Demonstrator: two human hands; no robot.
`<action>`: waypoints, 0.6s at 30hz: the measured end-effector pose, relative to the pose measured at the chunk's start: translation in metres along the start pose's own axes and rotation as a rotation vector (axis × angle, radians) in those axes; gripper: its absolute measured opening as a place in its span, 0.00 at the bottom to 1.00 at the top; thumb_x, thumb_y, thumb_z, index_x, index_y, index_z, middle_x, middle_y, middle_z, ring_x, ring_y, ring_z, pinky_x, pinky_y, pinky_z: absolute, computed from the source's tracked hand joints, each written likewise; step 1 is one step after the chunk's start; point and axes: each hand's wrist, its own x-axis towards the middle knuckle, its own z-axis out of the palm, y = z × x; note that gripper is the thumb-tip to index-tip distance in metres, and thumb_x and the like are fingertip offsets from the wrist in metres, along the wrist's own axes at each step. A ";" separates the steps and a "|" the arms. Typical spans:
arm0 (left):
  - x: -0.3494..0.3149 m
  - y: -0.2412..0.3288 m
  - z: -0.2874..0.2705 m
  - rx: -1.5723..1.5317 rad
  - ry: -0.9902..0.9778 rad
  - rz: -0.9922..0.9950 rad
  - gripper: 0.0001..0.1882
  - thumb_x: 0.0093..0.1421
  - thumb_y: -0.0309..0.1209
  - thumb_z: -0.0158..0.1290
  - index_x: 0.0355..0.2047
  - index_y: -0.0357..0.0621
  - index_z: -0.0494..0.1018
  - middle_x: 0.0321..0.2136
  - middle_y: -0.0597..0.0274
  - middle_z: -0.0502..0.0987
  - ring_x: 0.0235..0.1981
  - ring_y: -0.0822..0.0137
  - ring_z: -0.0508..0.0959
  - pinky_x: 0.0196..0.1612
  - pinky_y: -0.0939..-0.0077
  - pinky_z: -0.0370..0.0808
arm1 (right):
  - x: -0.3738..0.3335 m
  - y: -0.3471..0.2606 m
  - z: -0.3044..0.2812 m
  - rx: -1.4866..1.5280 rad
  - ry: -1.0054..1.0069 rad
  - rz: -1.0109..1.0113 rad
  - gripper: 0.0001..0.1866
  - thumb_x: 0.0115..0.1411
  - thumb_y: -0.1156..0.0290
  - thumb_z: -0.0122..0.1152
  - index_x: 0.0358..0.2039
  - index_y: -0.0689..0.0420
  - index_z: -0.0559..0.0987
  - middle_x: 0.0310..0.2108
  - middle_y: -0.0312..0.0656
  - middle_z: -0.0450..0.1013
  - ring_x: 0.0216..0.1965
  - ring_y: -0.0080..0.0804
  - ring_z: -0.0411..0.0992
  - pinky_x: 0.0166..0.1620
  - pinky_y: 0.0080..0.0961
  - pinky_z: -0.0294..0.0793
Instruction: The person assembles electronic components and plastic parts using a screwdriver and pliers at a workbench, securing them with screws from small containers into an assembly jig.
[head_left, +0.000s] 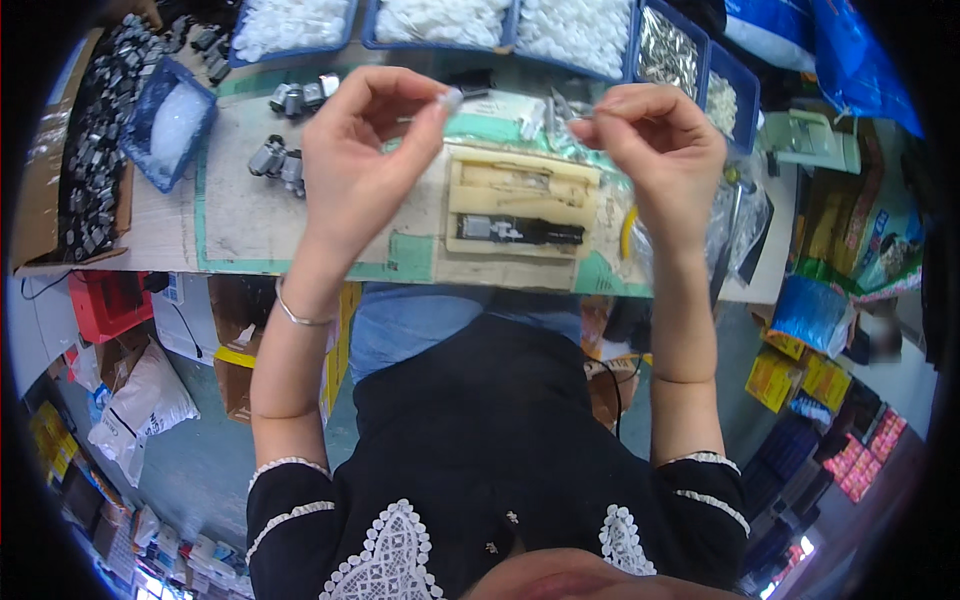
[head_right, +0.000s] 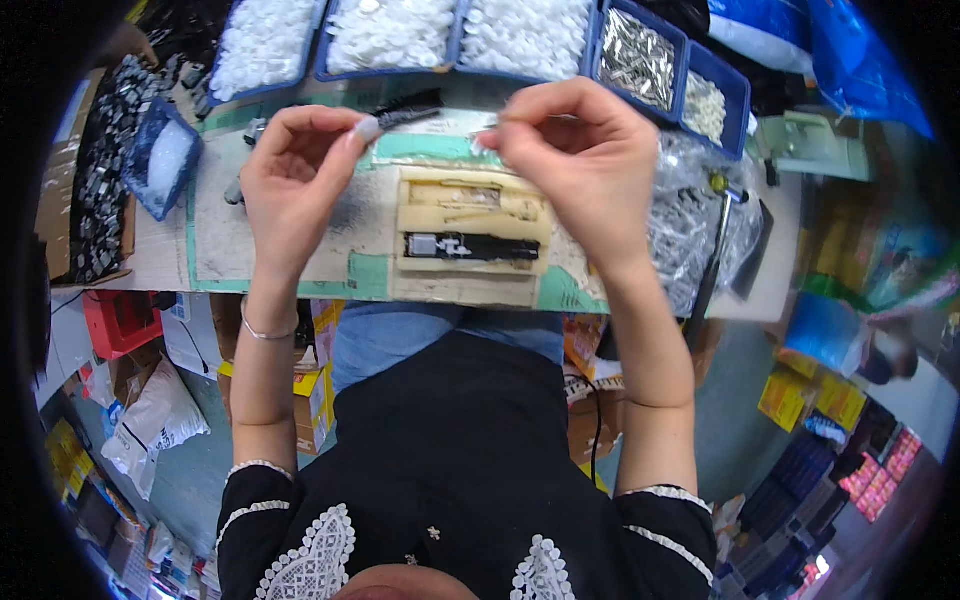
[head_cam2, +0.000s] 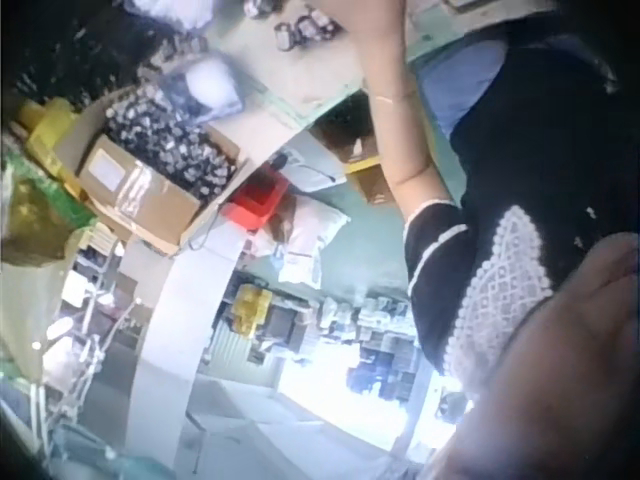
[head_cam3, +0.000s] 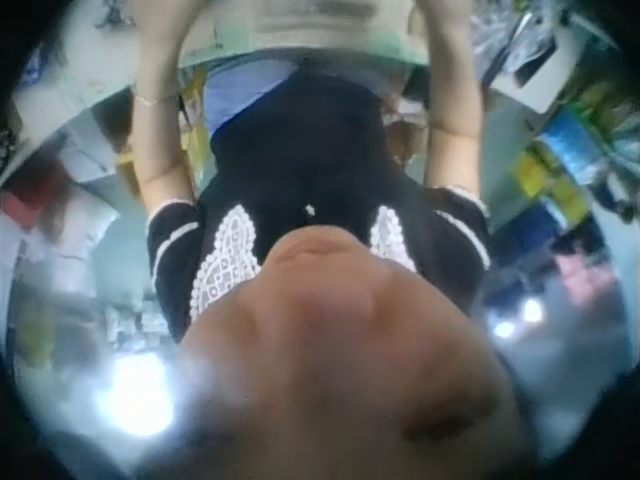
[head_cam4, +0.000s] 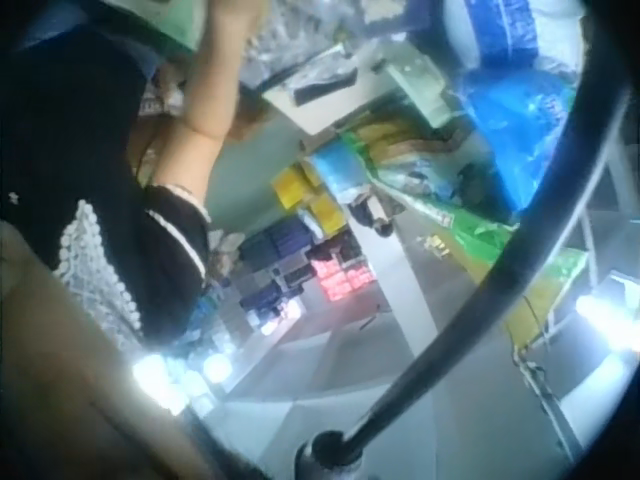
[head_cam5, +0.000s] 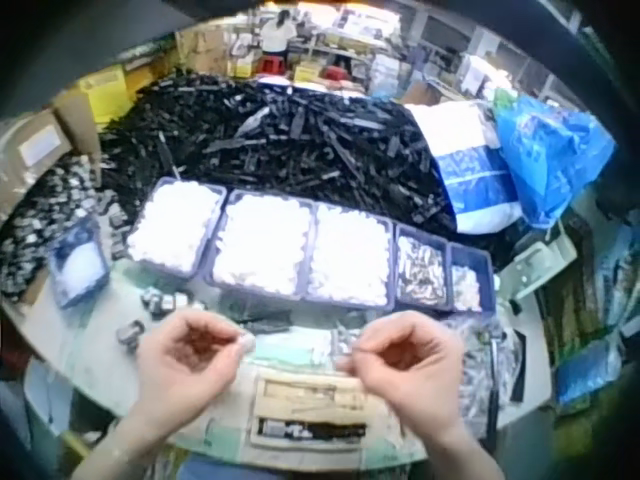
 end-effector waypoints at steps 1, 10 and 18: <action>-0.010 0.007 0.009 -0.146 0.009 -0.119 0.07 0.58 0.22 0.53 0.36 0.32 0.72 0.33 0.58 0.77 0.33 0.70 0.78 0.40 0.79 0.77 | -0.009 0.000 0.013 0.077 0.037 -0.003 0.05 0.50 0.86 0.59 0.26 0.64 0.73 0.28 0.41 0.74 0.31 0.26 0.76 0.36 0.20 0.77; -0.051 0.007 0.032 -0.775 -0.051 -0.371 0.12 0.59 0.21 0.51 0.44 0.32 0.72 0.37 0.52 0.77 0.36 0.66 0.79 0.41 0.75 0.79 | -0.043 0.003 0.036 -0.272 0.014 -0.328 0.10 0.47 0.86 0.62 0.25 0.62 0.70 0.28 0.44 0.75 0.30 0.24 0.75 0.34 0.19 0.76; -0.060 0.007 0.036 -0.788 -0.033 -0.400 0.13 0.58 0.21 0.52 0.44 0.33 0.72 0.38 0.53 0.77 0.37 0.68 0.78 0.42 0.78 0.77 | -0.050 0.007 0.036 -0.272 0.062 -0.318 0.11 0.43 0.87 0.63 0.23 0.60 0.70 0.27 0.43 0.75 0.27 0.26 0.75 0.29 0.17 0.74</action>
